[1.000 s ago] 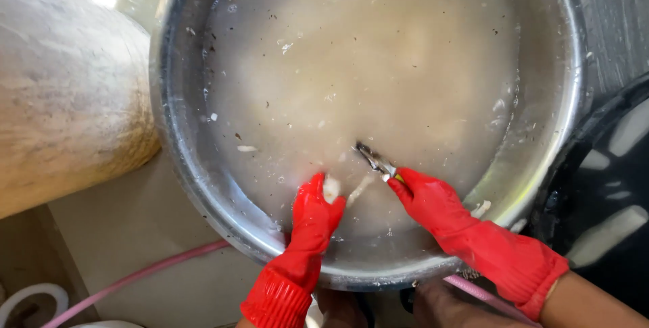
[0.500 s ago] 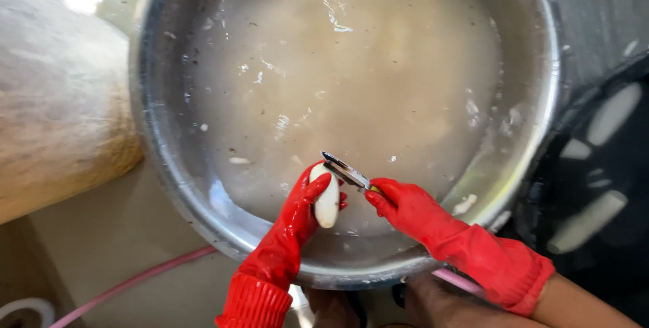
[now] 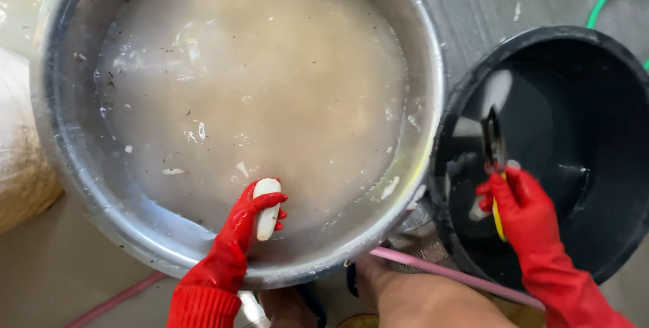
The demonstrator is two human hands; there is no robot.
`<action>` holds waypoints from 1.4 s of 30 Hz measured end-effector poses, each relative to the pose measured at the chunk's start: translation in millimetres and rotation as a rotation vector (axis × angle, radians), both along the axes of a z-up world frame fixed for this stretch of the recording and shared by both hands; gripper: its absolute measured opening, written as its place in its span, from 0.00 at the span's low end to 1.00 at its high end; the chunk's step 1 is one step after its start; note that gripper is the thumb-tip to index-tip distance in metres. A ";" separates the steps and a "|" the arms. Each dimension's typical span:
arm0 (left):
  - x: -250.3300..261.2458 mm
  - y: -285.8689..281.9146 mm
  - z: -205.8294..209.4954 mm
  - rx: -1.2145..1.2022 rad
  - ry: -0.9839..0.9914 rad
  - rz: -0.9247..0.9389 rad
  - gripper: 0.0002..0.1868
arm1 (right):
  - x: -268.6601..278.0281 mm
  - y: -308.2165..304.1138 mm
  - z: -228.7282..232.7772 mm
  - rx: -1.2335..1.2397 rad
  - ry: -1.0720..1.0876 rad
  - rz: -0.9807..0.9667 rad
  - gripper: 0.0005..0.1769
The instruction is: Peeling white vegetables using a hand peeler and transferring them from a washing bowl to a collection bucket.
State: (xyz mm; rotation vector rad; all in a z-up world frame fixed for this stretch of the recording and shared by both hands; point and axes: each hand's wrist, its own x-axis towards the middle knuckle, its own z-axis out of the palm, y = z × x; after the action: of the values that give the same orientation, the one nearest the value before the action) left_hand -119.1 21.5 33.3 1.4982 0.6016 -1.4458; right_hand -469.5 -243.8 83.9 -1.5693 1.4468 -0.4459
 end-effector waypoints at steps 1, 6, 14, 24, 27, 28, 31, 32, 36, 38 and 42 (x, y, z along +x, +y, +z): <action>-1.4 0.2 2.2 0.011 -0.001 -0.006 0.27 | -23.4 3.1 -3.7 0.018 0.160 0.001 0.16; -20.3 4.7 12.4 -0.023 -0.038 -0.105 0.30 | -79.6 18.0 -15.2 0.257 0.568 -0.160 0.28; -43.3 20.3 22.9 -0.066 -0.059 0.224 0.27 | -129.2 22.5 -63.6 0.306 0.769 0.018 0.33; -47.3 8.3 48.2 0.051 -0.146 0.190 0.28 | -64.4 -6.8 -112.9 -0.222 0.839 0.495 0.15; -40.7 6.7 43.8 0.049 -0.116 0.284 0.25 | -76.1 -40.3 -202.6 -0.304 0.945 0.376 0.20; -38.1 7.7 40.0 0.010 -0.102 0.327 0.27 | -72.3 -45.2 -214.9 -0.048 1.072 0.287 0.30; -39.0 19.6 17.4 -0.072 -0.089 0.398 0.30 | -101.0 -34.6 -269.0 -0.007 1.177 0.149 0.24; -38.3 24.7 8.5 -0.133 -0.099 0.418 0.30 | -113.3 -29.0 -289.9 -0.231 1.141 0.090 0.17; -31.5 59.8 -64.4 -0.235 -0.013 0.440 0.29 | -77.5 -34.5 -192.8 0.176 0.951 0.278 0.17; -32.9 56.1 -58.7 -0.267 0.012 0.463 0.27 | -112.3 -62.2 -233.9 0.139 0.727 0.089 0.38; -30.3 61.4 -30.7 -0.307 0.046 0.500 0.25 | -101.4 -56.3 -183.8 -0.042 0.739 0.076 0.36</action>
State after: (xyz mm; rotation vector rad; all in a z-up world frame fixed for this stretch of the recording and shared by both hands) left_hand -149.4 82.8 2.5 0.9876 0.6880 -1.1221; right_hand -570.9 -300.1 -99.8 -1.9200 1.9104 0.1855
